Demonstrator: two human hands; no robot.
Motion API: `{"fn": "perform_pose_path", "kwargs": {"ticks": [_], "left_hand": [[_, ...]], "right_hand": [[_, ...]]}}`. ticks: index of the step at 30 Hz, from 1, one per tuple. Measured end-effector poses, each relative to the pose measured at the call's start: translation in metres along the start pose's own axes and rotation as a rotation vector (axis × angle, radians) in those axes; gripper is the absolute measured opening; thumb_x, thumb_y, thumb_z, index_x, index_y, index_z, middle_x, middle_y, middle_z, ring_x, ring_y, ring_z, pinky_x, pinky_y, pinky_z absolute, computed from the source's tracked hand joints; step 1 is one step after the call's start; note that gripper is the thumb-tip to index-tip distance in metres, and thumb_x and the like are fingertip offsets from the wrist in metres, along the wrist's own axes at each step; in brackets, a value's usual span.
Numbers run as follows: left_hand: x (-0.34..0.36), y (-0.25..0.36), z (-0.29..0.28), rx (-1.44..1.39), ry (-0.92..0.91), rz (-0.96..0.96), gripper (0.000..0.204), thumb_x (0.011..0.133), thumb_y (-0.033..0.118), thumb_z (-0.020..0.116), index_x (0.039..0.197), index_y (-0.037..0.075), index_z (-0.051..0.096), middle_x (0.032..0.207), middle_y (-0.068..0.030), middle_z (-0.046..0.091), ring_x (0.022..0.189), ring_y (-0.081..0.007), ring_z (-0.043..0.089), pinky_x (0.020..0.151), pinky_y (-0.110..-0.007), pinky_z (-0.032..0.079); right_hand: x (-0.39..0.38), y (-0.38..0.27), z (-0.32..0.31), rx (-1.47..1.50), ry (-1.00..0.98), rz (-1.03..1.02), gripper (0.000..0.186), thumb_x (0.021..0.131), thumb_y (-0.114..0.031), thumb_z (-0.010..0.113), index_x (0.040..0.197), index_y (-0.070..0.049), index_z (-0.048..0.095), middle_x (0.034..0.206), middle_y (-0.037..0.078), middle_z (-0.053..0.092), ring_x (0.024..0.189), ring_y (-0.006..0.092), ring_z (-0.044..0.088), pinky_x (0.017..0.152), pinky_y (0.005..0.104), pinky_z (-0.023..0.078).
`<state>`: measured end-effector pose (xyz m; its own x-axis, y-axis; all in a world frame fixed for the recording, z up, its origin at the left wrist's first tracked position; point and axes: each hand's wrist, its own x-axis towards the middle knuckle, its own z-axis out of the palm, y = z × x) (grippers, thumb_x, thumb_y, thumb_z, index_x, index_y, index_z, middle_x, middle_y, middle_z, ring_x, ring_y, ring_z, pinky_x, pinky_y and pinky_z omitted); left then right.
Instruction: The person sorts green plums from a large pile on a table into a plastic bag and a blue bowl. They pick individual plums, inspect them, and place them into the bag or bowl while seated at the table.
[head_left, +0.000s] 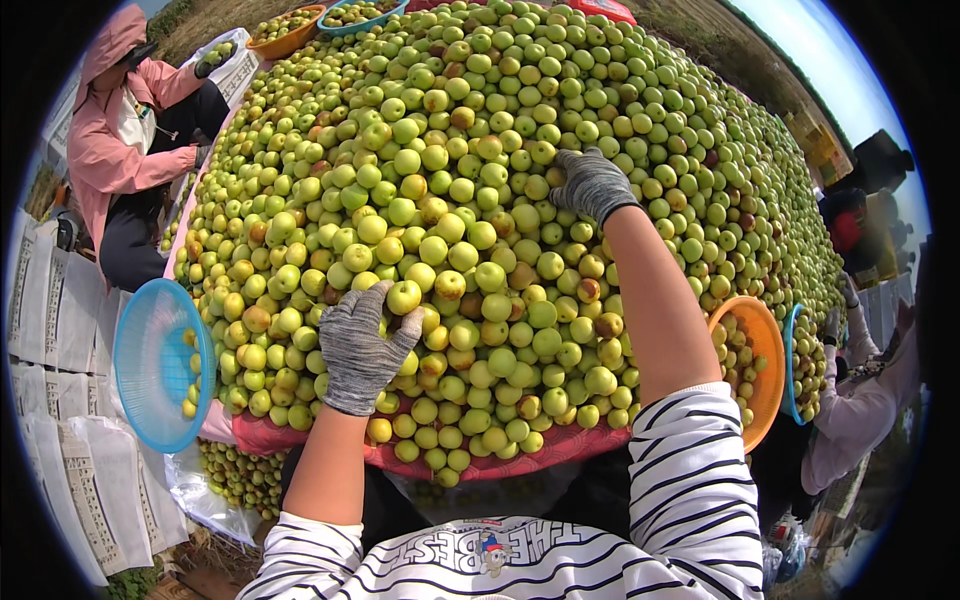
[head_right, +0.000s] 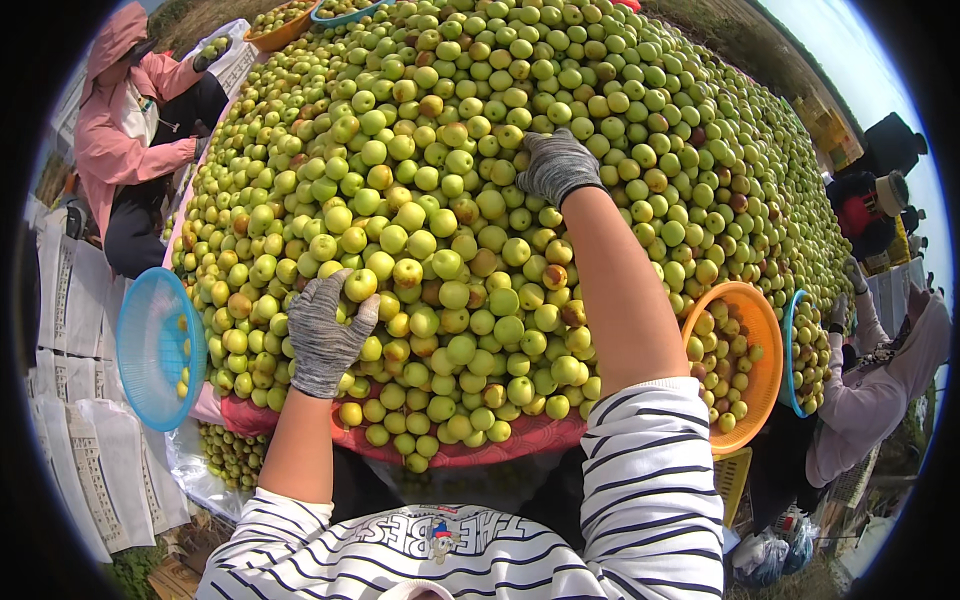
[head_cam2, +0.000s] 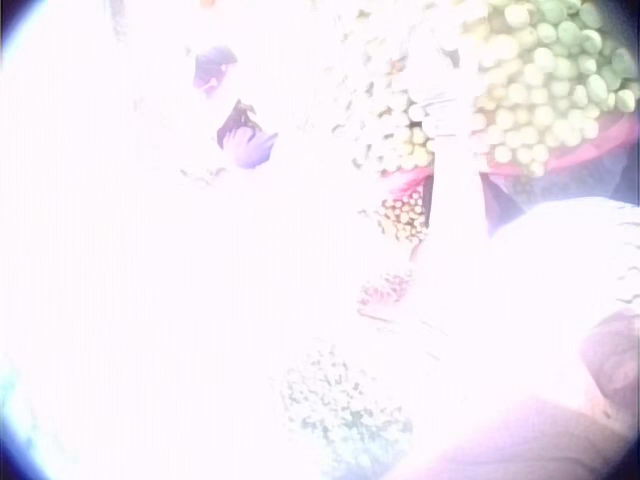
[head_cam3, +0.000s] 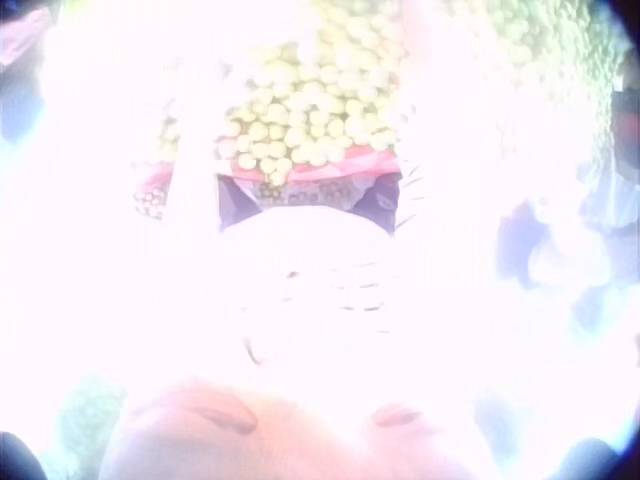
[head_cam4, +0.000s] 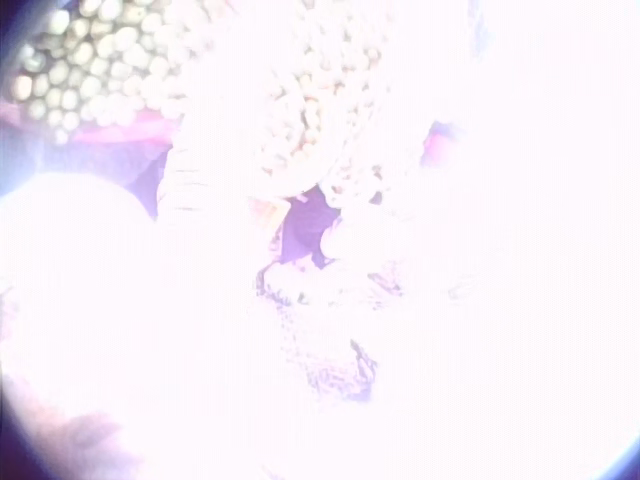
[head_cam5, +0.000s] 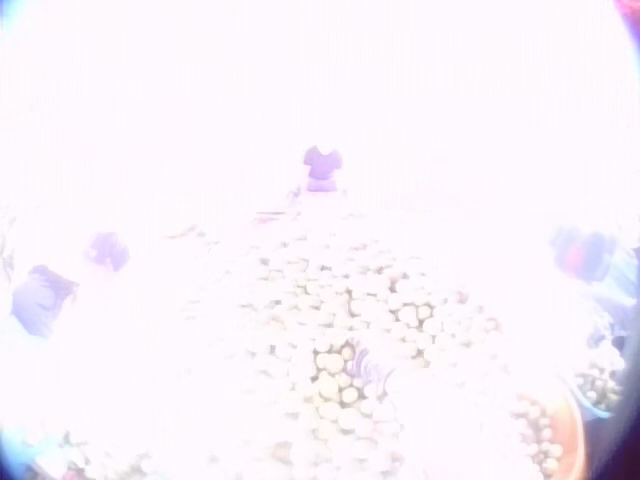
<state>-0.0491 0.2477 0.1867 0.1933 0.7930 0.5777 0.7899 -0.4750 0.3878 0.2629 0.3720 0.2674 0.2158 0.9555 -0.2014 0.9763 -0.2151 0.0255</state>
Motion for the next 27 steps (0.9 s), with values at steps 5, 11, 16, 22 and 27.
{"fn": "perform_pose_path", "kwargs": {"ticks": [5,11,16,22,27], "left_hand": [[-0.001,-0.007,0.003,-0.078,0.045,-0.011,0.051,0.076,0.033,0.079,0.115,0.004,0.062,0.09,-0.01,0.068,0.078,-0.0262,0.065,0.073,-0.037,0.05],[-0.003,-0.015,0.003,-0.073,0.066,-0.028,0.046,0.08,0.028,0.077,0.116,0.004,0.062,0.089,-0.0093,0.067,0.076,-0.026,0.063,0.073,-0.037,0.05],[-0.003,-0.023,0.006,-0.342,0.171,-0.131,0.03,0.08,0.019,0.074,0.106,0.005,0.065,0.073,-0.0036,0.062,0.066,-0.0218,0.061,0.064,-0.035,0.049],[-0.004,-0.027,0.004,-0.33,0.152,-0.155,0.025,0.08,0.014,0.073,0.103,0.006,0.066,0.078,-0.0044,0.063,0.07,-0.0201,0.062,0.069,-0.033,0.051],[-0.003,-0.027,-0.001,-0.306,0.123,-0.131,0.026,0.079,0.008,0.074,0.103,0.004,0.065,0.085,-0.0061,0.065,0.073,-0.0179,0.063,0.07,-0.031,0.052]], "right_hand": [[0.025,-0.012,-0.038,-0.076,-0.143,-0.143,0.051,0.082,-0.045,0.068,0.119,-0.01,0.065,0.113,0.015,0.068,0.107,0.0266,0.064,0.095,0.0405,0.05],[0.056,-0.106,0.001,0.256,0.457,-0.415,0.044,0.086,-0.039,0.066,0.12,-0.011,0.061,0.105,0.011,0.067,0.105,0.0275,0.063,0.094,0.0406,0.049],[0.08,-0.109,-0.023,0.098,0.085,-0.327,0.048,0.087,-0.042,0.062,0.122,-0.01,0.058,0.111,0.014,0.064,0.111,0.0287,0.061,0.095,0.0436,0.05],[0.125,-0.068,-0.026,0.043,0.439,0.019,0.063,0.089,-0.045,0.058,0.137,-0.007,0.043,0.147,0.016,0.038,0.125,0.0346,0.052,0.099,0.0479,0.048],[0.132,-0.062,-0.041,-0.069,0.188,-0.032,0.052,0.093,-0.047,0.051,0.123,-0.006,0.057,0.122,0.018,0.062,0.113,0.032,0.06,0.097,0.0441,0.048]]}}
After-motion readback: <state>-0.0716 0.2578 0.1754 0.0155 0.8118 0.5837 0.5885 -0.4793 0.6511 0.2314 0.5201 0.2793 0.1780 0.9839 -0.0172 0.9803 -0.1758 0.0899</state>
